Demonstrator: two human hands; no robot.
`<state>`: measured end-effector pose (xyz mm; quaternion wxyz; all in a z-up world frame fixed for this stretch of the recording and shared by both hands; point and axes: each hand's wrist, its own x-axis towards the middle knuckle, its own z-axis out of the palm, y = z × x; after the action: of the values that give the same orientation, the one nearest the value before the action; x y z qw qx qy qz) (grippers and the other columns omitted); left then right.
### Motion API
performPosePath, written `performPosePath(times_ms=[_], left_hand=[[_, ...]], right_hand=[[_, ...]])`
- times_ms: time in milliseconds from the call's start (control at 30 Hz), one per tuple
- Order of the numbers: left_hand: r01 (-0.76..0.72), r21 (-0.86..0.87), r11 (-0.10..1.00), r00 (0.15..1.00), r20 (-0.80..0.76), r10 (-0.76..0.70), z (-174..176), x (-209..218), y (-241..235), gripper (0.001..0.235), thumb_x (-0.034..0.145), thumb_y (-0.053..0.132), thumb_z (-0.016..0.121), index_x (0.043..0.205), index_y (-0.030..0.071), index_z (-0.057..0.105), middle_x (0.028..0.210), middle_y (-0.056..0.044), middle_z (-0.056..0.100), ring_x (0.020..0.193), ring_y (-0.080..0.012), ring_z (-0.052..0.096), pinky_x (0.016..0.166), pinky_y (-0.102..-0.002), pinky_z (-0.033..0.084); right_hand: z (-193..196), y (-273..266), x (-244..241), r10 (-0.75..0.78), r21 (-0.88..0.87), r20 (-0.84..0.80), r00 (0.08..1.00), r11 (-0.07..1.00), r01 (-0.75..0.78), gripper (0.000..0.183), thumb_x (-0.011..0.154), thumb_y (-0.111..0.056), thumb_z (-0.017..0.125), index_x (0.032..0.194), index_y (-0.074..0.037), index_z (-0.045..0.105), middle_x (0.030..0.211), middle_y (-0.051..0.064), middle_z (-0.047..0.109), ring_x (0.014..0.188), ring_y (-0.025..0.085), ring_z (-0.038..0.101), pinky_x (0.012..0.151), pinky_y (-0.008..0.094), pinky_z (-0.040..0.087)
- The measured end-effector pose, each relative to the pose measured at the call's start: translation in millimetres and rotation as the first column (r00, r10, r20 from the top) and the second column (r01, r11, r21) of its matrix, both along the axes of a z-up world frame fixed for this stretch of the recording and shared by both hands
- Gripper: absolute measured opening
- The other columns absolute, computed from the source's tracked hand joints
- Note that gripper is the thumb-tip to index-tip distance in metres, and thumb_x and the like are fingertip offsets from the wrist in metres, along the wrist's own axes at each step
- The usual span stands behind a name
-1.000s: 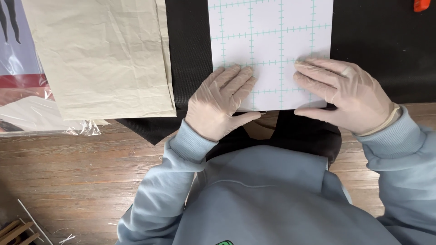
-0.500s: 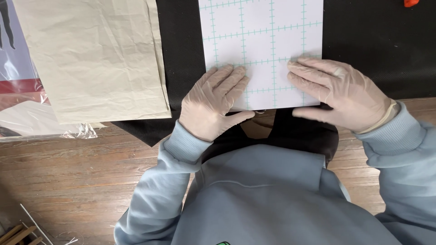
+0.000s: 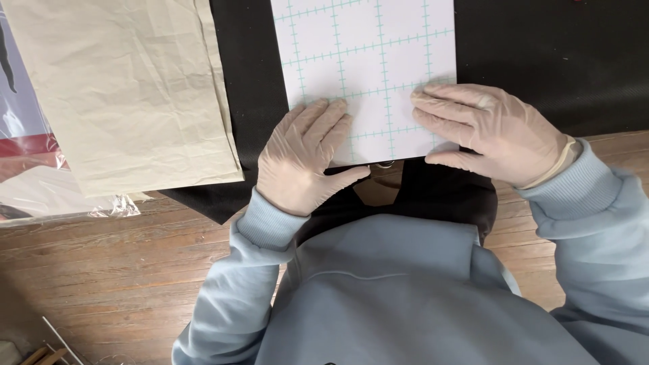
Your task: Mounting a piece of artwork onto a backing board using paper strips and spring clamps.
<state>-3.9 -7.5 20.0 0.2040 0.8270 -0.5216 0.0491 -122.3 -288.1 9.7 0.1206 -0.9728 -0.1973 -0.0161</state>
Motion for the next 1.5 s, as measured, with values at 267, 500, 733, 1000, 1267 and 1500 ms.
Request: performPosePath(times_ms=[267, 500, 733, 1000, 1267, 1500], left_hand=[[0.031, 0.028, 0.999, 0.999, -0.022, -0.031, -17.8, -32.9, -46.0, 0.088, 0.086, 0.062, 0.077, 0.146, 0.001, 0.057, 0.154, -0.010, 0.044, 0.143, -0.0299, 0.042, 0.123, -0.051, 0.038], [-0.026, 0.067, 0.997, 0.998, 0.050, 0.023, -24.3, -43.6, -58.5, 0.079, 0.092, 0.061, 0.071, 0.146, 0.004, 0.059, 0.153, -0.009, 0.052, 0.139, -0.0282, 0.052, 0.122, -0.051, 0.043], [-0.027, 0.055, 0.998, 1.000, -0.011, 0.028, -18.2, -40.9, -61.3, 0.076, 0.091, 0.061, 0.071, 0.139, 0.003, 0.064, 0.145, -0.011, 0.062, 0.136, -0.0302, 0.059, 0.120, -0.051, 0.045], [-0.021, 0.048, 0.999, 0.999, -0.039, 0.023, -14.6, -39.9, -62.2, 0.078, 0.087, 0.060, 0.075, 0.139, 0.003, 0.064, 0.144, -0.013, 0.062, 0.135, -0.0317, 0.059, 0.120, -0.051, 0.044], [-0.022, 0.039, 0.999, 1.000, -0.001, 0.022, -14.1, -40.0, -62.7, 0.076, 0.087, 0.058, 0.076, 0.138, 0.003, 0.065, 0.145, -0.011, 0.062, 0.135, -0.0313, 0.059, 0.118, -0.051, 0.045], [-0.029, 0.029, 0.999, 1.000, 0.006, 0.029, -14.5, -41.2, -62.0, 0.076, 0.085, 0.057, 0.078, 0.138, 0.005, 0.065, 0.144, -0.009, 0.062, 0.135, -0.0301, 0.059, 0.118, -0.051, 0.047]], right_hand=[[5.7, -3.5, 1.3, 0.046, 0.033, 0.027, 0.999, 0.998, -0.047, 0.059, 0.087, -0.039, 0.071, 0.132, -0.001, 0.066, 0.142, 0.011, 0.062, 0.135, 0.026, 0.056, 0.111, 0.041, 0.049], [-3.8, -11.9, -9.8, -0.015, 0.175, 0.051, 0.999, 0.985, 0.005, 0.063, 0.086, -0.043, 0.073, 0.132, 0.001, 0.065, 0.139, 0.015, 0.064, 0.132, 0.029, 0.058, 0.106, 0.043, 0.050], [-1.6, -15.1, -9.2, 0.015, 0.143, 0.013, 1.000, 0.990, -0.017, 0.062, 0.086, -0.041, 0.071, 0.131, 0.000, 0.065, 0.138, 0.015, 0.064, 0.131, 0.029, 0.059, 0.106, 0.043, 0.050], [-1.2, -16.4, -8.3, 0.027, 0.200, -0.003, 1.000, 0.979, -0.026, 0.061, 0.089, -0.039, 0.068, 0.134, 0.001, 0.063, 0.140, 0.017, 0.063, 0.132, 0.030, 0.057, 0.110, 0.044, 0.046], [3.1, -20.1, -6.7, 0.069, 0.145, -0.043, 0.997, 0.987, -0.062, 0.054, 0.089, -0.035, 0.067, 0.132, -0.001, 0.064, 0.140, 0.012, 0.063, 0.135, 0.028, 0.056, 0.110, 0.043, 0.046], [-2.9, -15.3, -7.7, 0.047, 0.183, 0.007, 0.999, 0.982, -0.047, 0.060, 0.089, -0.041, 0.069, 0.133, 0.000, 0.064, 0.139, 0.015, 0.064, 0.133, 0.029, 0.057, 0.108, 0.043, 0.047]])
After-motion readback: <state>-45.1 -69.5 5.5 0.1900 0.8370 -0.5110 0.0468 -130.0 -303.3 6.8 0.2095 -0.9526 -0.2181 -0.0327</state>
